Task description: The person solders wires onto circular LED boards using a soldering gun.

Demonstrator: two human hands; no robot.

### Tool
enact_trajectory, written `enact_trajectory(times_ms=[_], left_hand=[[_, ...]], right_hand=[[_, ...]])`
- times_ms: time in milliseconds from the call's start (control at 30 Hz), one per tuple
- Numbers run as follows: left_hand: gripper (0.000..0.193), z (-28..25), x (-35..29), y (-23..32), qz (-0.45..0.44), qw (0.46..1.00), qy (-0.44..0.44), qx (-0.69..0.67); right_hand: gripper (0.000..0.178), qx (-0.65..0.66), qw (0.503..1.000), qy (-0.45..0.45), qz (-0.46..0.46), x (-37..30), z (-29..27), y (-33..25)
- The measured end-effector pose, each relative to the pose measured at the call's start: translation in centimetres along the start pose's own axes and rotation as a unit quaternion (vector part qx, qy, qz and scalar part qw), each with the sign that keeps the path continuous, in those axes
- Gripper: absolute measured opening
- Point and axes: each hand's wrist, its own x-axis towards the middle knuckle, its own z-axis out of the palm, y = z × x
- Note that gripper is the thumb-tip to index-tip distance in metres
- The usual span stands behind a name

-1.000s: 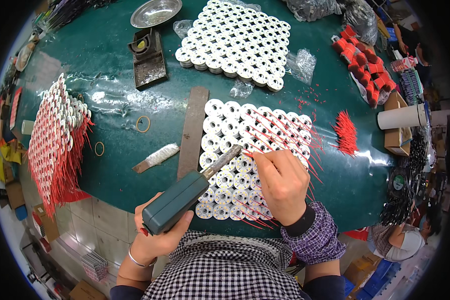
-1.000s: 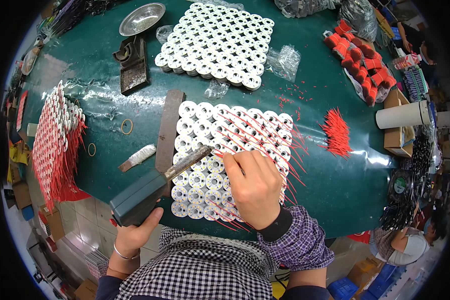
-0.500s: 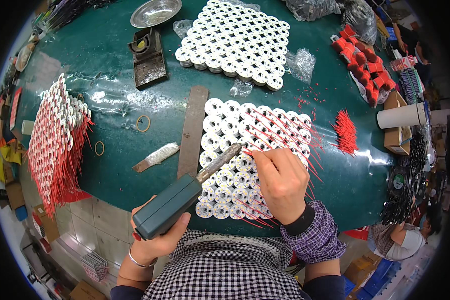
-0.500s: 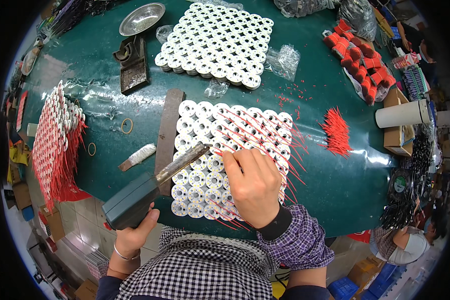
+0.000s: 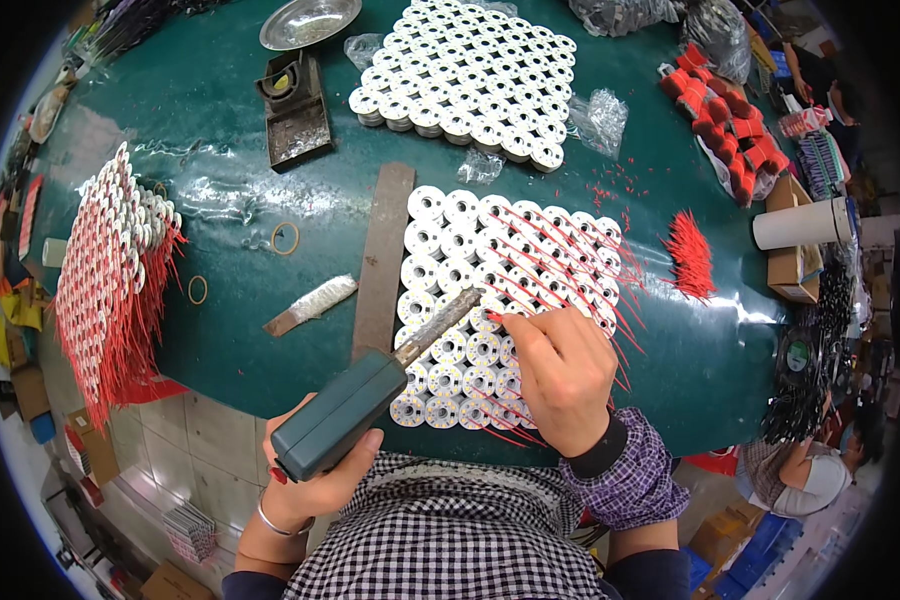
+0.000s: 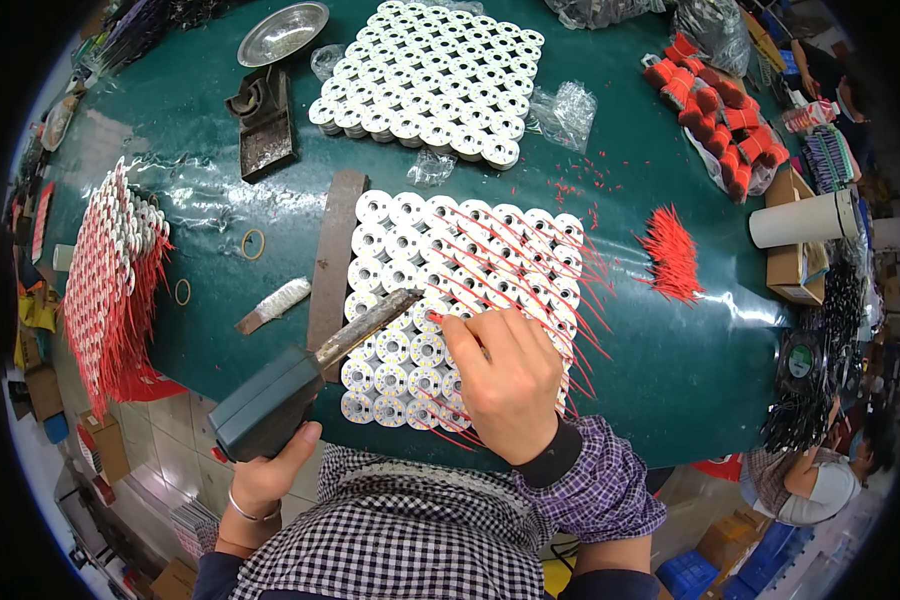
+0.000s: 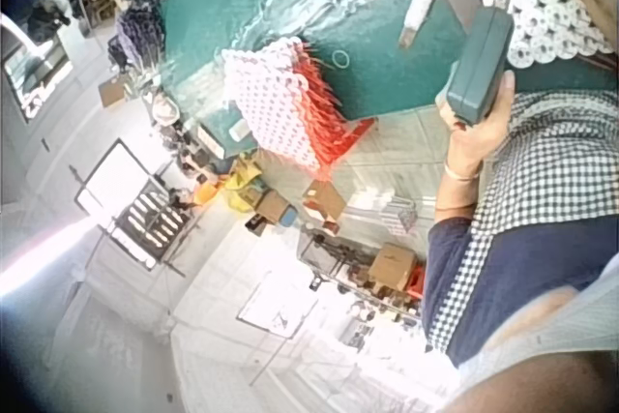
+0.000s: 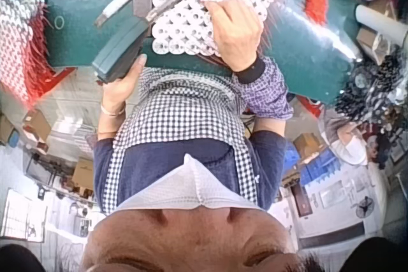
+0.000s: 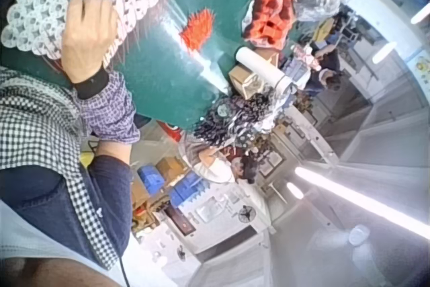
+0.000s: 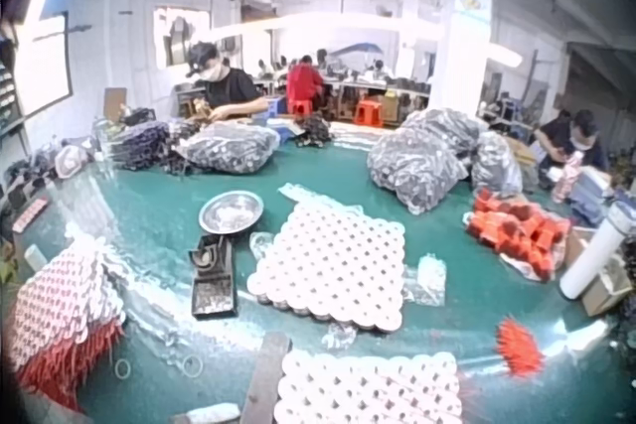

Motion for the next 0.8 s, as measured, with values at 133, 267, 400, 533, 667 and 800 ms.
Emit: enact_trajectory(times_ms=[133,267,400,533,667,800], left_hand=[[0.027,0.25,-0.34,-0.04,-0.038,0.998,0.001,-0.046],[0.026,0.3,-0.05,0.17,-0.022,0.999,-0.012,-0.035],[0.026,0.33,0.19,0.33,0.005,1.0,-0.02,-0.022],[0.025,0.4,0.29,0.37,0.0,0.999,-0.02,-0.03],[0.025,0.19,0.32,0.52,-0.017,0.999,-0.033,-0.022],[0.024,0.05,0.3,0.6,-0.053,0.997,-0.041,-0.04]], right_hand=[[0.021,0.009,1.0,0.005,0.013,-0.27,0.37,0.06],[0.023,0.008,1.0,0.005,0.019,-0.38,0.35,0.04],[0.024,0.001,1.0,0.004,0.022,-0.36,0.25,-0.1],[0.024,-0.002,1.0,0.006,0.026,-0.4,0.18,-0.14],[0.024,0.002,1.0,0.004,0.027,-0.37,0.13,-0.16],[0.024,-0.004,1.0,0.003,0.026,-0.36,0.16,-0.13]])
